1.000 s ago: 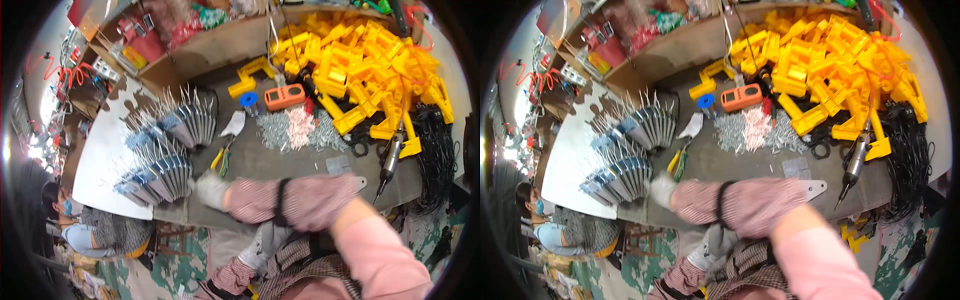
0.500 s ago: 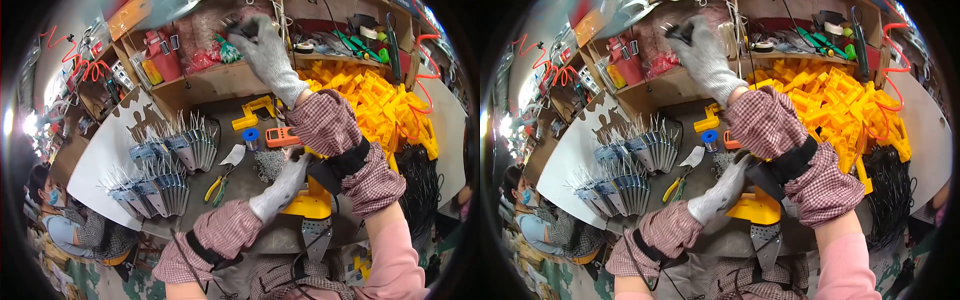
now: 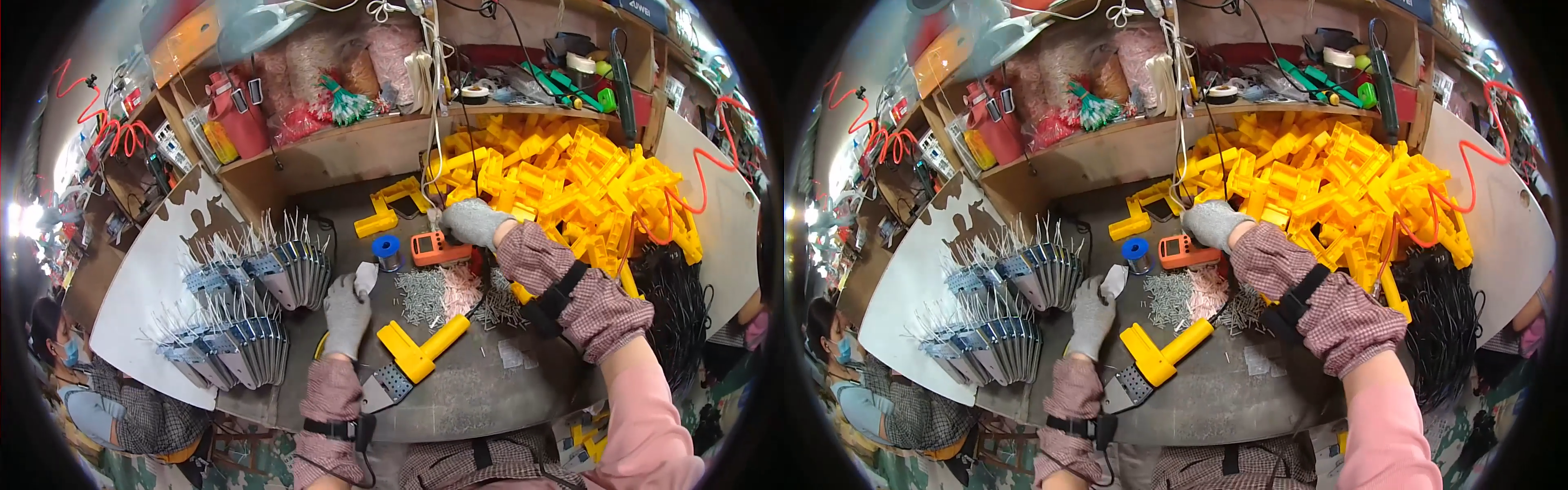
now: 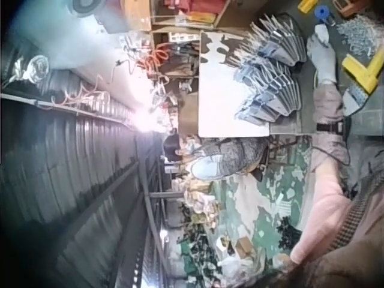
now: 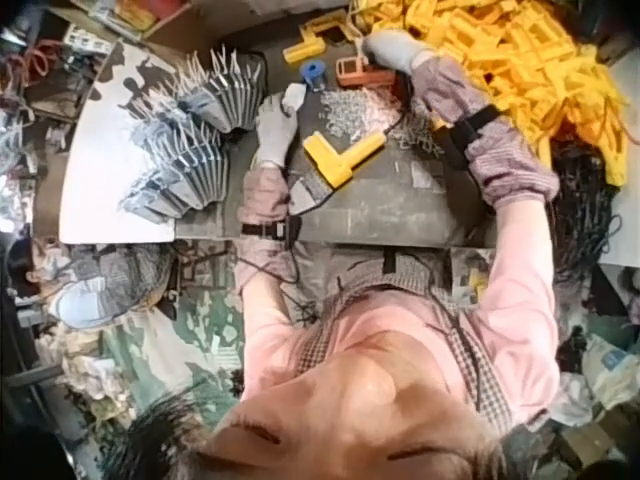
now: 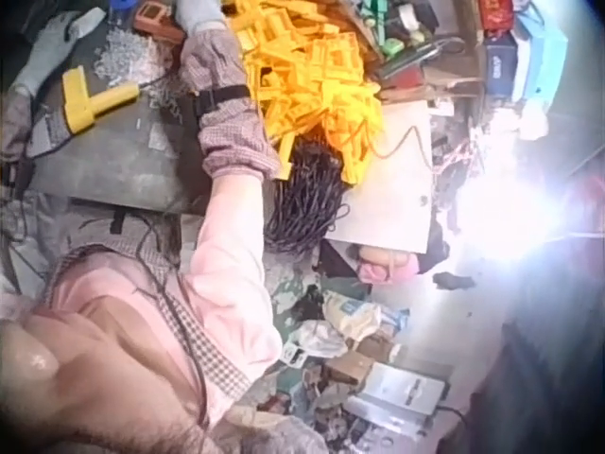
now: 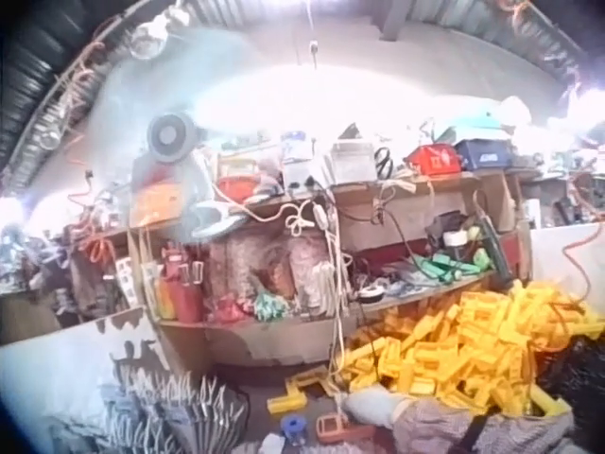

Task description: Assembling components of a yellow plastic device using a power screwdriver and soldering iron.

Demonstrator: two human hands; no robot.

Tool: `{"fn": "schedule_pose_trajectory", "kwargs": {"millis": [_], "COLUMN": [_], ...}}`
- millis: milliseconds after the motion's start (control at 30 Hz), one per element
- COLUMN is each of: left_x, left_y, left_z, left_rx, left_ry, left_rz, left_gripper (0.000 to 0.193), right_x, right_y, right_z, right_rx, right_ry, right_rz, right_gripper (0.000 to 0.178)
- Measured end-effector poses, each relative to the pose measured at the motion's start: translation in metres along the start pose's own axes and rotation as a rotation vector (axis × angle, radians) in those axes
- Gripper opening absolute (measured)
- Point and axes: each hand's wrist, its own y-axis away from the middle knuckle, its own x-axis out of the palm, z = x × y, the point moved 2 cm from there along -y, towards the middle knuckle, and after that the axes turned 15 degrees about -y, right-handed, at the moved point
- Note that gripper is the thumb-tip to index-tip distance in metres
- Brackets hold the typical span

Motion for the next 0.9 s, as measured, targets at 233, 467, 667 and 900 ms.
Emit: {"fn": "schedule_pose_trajectory", "kwargs": {"millis": [233,467,667,900], "left_x": [0.025,0.004,-0.056,-0.103], "left_y": [-0.008,-0.026,0.001,0.031], "left_z": [0.037,0.049,0.008,-0.029], "left_rx": [0.053,-0.301,-0.509,-0.259], "left_ry": [-0.085,0.388,1.410,1.122], "left_rz": [0.127,-0.121,0.208,0.084], "left_gripper": [0.024,0.021,0.022,0.025], "right_x": [0.003,0.010,0.038,0.055], "right_y": [-0.012,-0.019,-0.018,0.036], "right_z": [0.019,0.001,0.035,0.153], "right_rx": [0.155,0.111,-0.197,-0.174], "right_ry": [0.125,0.060,0.384,-1.195], "right_rz": [0.054,0.099,-0.112,-0.438], "right_gripper": [0.019,0.018,0.030,0.028]}}
